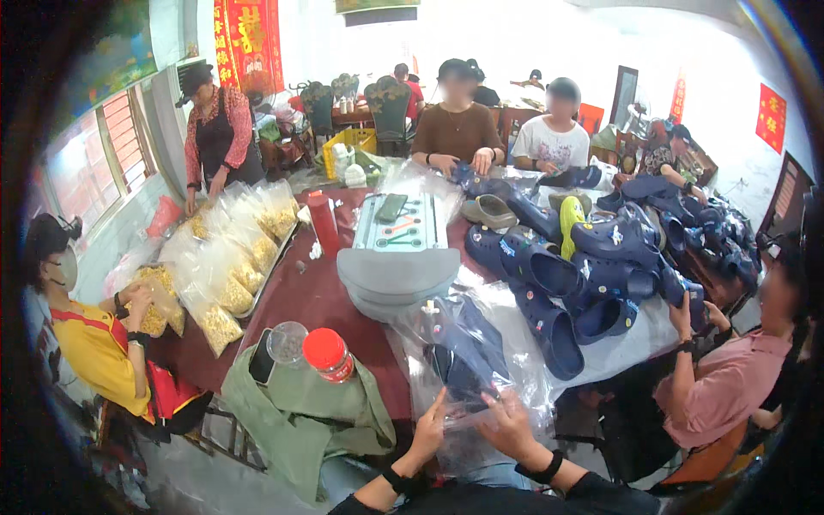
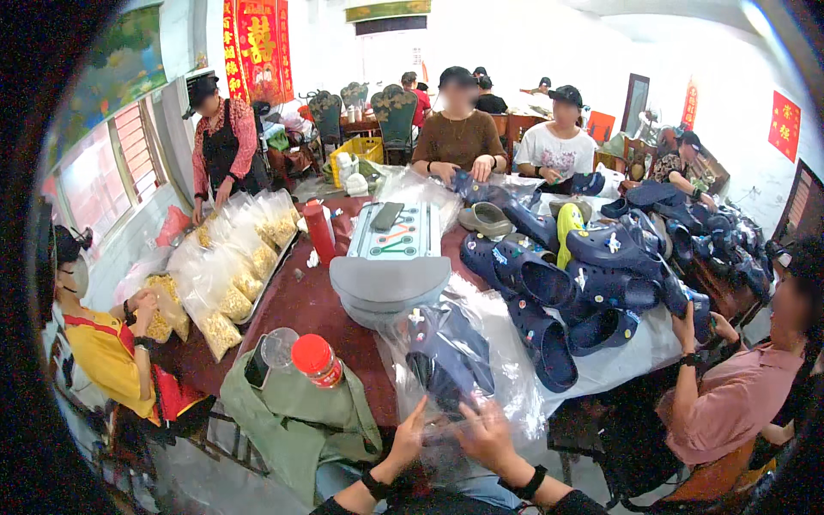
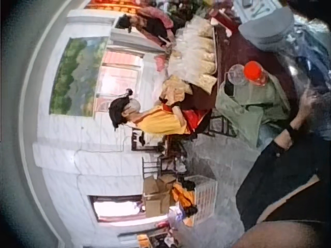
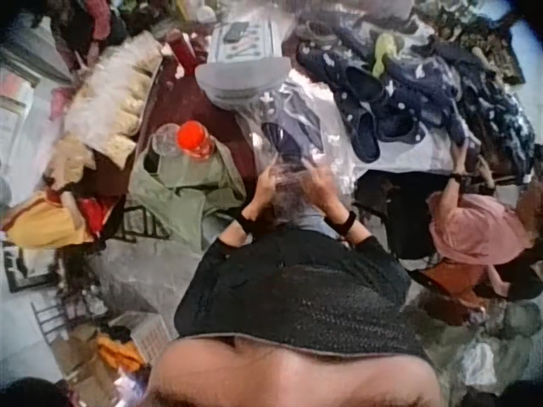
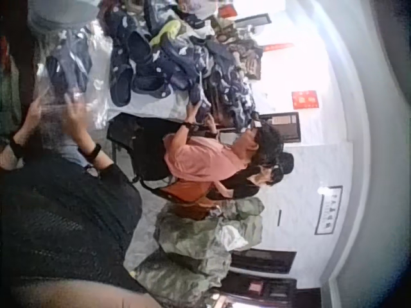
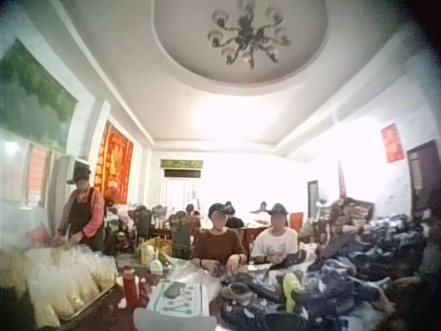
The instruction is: Packing plastic clogs into clear plastic bags in a factory finishing area.
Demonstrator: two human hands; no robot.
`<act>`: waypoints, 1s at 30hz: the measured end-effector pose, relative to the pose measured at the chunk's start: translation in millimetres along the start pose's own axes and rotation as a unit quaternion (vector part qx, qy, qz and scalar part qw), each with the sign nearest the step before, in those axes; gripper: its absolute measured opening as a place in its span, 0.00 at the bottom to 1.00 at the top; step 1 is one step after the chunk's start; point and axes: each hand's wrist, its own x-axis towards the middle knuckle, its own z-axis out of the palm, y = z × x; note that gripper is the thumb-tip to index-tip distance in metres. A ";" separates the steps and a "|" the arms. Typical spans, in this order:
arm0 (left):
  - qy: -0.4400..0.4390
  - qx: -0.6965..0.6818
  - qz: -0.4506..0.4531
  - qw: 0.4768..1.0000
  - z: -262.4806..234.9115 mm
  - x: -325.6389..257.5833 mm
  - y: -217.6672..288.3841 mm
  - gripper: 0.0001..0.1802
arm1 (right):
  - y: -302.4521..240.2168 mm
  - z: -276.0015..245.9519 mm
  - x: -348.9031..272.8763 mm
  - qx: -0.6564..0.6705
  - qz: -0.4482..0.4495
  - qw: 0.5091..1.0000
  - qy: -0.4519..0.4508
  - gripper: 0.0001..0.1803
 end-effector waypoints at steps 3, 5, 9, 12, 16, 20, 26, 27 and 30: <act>-0.004 -0.147 -0.073 0.987 -0.8 2.3 15.4 0.27 | -3.9 -13.9 0.7 0.070 -0.117 0.990 0.024 0.28; 0.016 -0.289 -0.086 0.953 -0.7 4.1 22.8 0.27 | -5.6 -12.8 -0.1 0.116 -0.153 0.981 0.041 0.30; -0.002 -0.241 -0.082 0.967 -7.7 2.6 31.5 0.26 | -27.8 -30.5 26.0 -0.091 -0.052 0.992 0.072 0.45; -0.032 -0.117 0.013 0.993 -6.2 3.1 31.2 0.26 | -9.5 -7.0 28.3 0.032 0.053 0.997 -0.051 0.51; 0.005 -0.279 -0.094 0.956 0.1 1.9 45.3 0.27 | -14.8 19.5 24.8 -0.110 0.048 0.993 -0.009 0.46; -0.035 -0.276 -0.135 0.951 -10.5 7.1 40.4 0.26 | -11.2 23.5 32.6 -0.141 0.087 0.986 0.019 0.37; -0.075 -0.193 -0.128 0.970 -7.6 3.6 20.4 0.23 | 1.3 20.4 27.0 -0.183 0.096 0.978 0.028 0.37; -0.087 -0.188 -0.130 0.970 -9.2 5.9 18.1 0.22 | 3.4 23.2 27.4 -0.178 0.092 0.979 0.034 0.37; -0.114 -0.149 -0.108 0.976 -13.0 1.1 22.1 0.23 | 1.5 23.1 25.0 -0.157 0.093 0.982 0.046 0.38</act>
